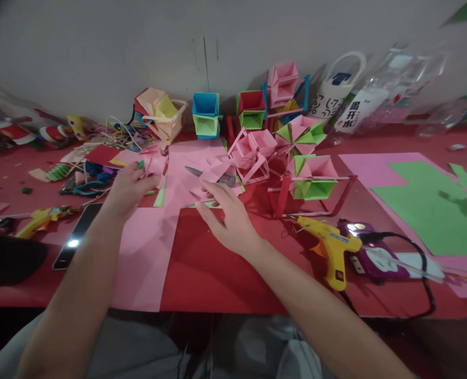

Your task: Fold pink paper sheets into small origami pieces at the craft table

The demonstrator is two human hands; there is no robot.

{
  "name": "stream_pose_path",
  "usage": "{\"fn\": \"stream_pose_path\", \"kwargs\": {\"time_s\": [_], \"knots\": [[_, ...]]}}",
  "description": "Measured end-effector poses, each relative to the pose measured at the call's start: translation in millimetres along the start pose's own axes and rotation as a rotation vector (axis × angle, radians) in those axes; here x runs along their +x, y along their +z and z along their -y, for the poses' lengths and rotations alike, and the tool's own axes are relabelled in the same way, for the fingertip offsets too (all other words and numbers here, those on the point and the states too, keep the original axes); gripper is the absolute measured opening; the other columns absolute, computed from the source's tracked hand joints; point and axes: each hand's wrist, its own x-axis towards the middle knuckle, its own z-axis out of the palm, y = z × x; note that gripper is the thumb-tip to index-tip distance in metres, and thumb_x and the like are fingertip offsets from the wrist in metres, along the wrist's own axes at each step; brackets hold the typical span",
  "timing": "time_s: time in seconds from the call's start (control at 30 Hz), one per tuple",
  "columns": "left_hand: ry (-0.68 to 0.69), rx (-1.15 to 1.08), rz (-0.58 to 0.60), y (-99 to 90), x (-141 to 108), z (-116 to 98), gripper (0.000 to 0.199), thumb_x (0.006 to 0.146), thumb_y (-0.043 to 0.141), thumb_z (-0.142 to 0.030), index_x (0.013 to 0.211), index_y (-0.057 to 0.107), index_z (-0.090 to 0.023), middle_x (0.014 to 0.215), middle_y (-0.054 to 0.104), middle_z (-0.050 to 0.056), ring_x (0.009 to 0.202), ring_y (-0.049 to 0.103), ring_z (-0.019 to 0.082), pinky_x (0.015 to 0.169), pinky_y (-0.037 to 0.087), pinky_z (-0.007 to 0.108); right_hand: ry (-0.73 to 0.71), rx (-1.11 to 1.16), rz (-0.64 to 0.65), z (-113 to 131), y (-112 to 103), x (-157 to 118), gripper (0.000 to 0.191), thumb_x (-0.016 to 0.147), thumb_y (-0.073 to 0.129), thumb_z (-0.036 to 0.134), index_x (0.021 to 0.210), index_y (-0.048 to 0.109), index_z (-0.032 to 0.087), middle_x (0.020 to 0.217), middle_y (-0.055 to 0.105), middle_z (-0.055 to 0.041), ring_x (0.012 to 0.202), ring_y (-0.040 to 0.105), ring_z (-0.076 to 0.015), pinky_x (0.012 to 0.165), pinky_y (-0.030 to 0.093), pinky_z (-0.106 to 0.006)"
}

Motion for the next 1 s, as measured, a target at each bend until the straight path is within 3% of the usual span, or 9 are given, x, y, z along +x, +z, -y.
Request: {"fn": "stream_pose_path", "kwargs": {"time_s": [0.13,0.2,0.3,0.37,0.43,0.57,0.77,0.87,1.0], "knots": [[0.002,0.021,-0.170,-13.5,8.1,10.6,0.063,0.070,0.074,-0.029,0.127,0.048,-0.021,0.132,0.057,0.015,0.111,0.063,0.025,0.090,0.055,0.038,-0.033,-0.020,0.061,-0.1,3.9,-1.3,0.032,0.094,0.058,0.023,0.126,0.060,0.022,0.120,0.064,-0.0110,0.114,0.059,-0.0220,0.100,0.050,-0.041],[0.037,0.203,-0.115,-17.9,5.2,8.6,0.049,0.073,0.071,-0.034,0.117,0.056,-0.019,0.116,0.064,0.012,0.102,0.066,0.024,0.089,0.054,0.040,-0.030,-0.025,0.094,-0.3,5.9,-2.2,0.029,0.094,0.057,0.023,0.123,0.061,0.022,0.120,0.064,-0.0107,0.117,0.058,-0.0226,0.102,0.049,-0.042],[0.063,0.469,0.319,-24.4,-3.7,-1.2,0.040,0.074,0.068,-0.041,0.106,0.062,-0.018,0.099,0.069,0.008,0.095,0.066,0.024,0.089,0.053,0.040,-0.024,-0.029,0.116,-0.7,7.2,-2.8,0.027,0.094,0.056,0.023,0.121,0.062,0.022,0.119,0.065,-0.0103,0.118,0.058,-0.0226,0.103,0.049,-0.043],[0.025,0.589,0.635,-27.8,-8.7,-6.9,0.045,0.070,0.071,-0.041,0.110,0.063,-0.021,0.110,0.068,0.007,0.102,0.064,0.025,0.091,0.051,0.039,-0.023,-0.027,0.125,-0.6,6.9,-2.7,0.026,0.094,0.056,0.022,0.119,0.062,0.021,0.118,0.065,-0.0103,0.117,0.059,-0.0220,0.103,0.049,-0.042],[-0.008,0.690,0.731,-29.2,-10.8,-8.1,0.052,0.066,0.073,-0.039,0.114,0.061,-0.022,0.121,0.064,0.008,0.110,0.061,0.026,0.092,0.049,0.036,-0.020,-0.022,0.136,-0.4,6.0,-2.6,0.026,0.094,0.055,0.022,0.119,0.063,0.020,0.117,0.065,-0.0103,0.116,0.059,-0.0215,0.103,0.048,-0.041],[-0.033,0.824,0.652,-27.5,-8.6,-1.6,0.050,0.063,0.074,-0.039,0.106,0.059,-0.018,0.117,0.063,0.011,0.104,0.060,0.028,0.082,0.048,0.034,-0.014,-0.012,0.132,-0.1,4.4,-2.9,0.025,0.093,0.056,0.021,0.118,0.063,0.020,0.116,0.065,-0.0106,0.114,0.060,-0.0214,0.102,0.049,-0.039],[-0.060,0.996,0.676,-25.3,-7.0,-6.4,0.028,0.067,0.071,-0.038,0.085,0.060,-0.019,0.085,0.065,0.003,0.076,0.059,0.021,0.065,0.037,0.030,0.010,0.008,0.142,-1.4,4.1,-3.9,0.027,0.093,0.054,0.021,0.118,0.063,0.020,0.118,0.064,-0.0111,0.114,0.060,-0.0220,0.098,0.051,-0.039],[0.042,1.000,0.661,-26.5,-6.8,-9.5,0.018,0.071,0.067,-0.035,0.077,0.062,-0.019,0.085,0.066,0.004,0.080,0.058,0.021,0.067,0.035,0.029,0.028,0.021,0.164,-2.8,4.6,-4.0,0.027,0.093,0.054,0.021,0.119,0.063,0.020,0.118,0.064,-0.0119,0.114,0.060,-0.0228,0.098,0.051,-0.041],[0.031,0.911,0.681,-26.4,-7.9,-13.2,0.013,0.074,0.064,-0.031,0.073,0.059,-0.019,0.076,0.064,0.001,0.071,0.057,0.018,0.063,0.036,0.028,0.034,0.031,0.168,-5.8,4.8,-4.0,0.025,0.093,0.054,0.023,0.116,0.064,0.019,0.117,0.065,-0.0118,0.114,0.060,-0.0233,0.099,0.051,-0.043]]}}
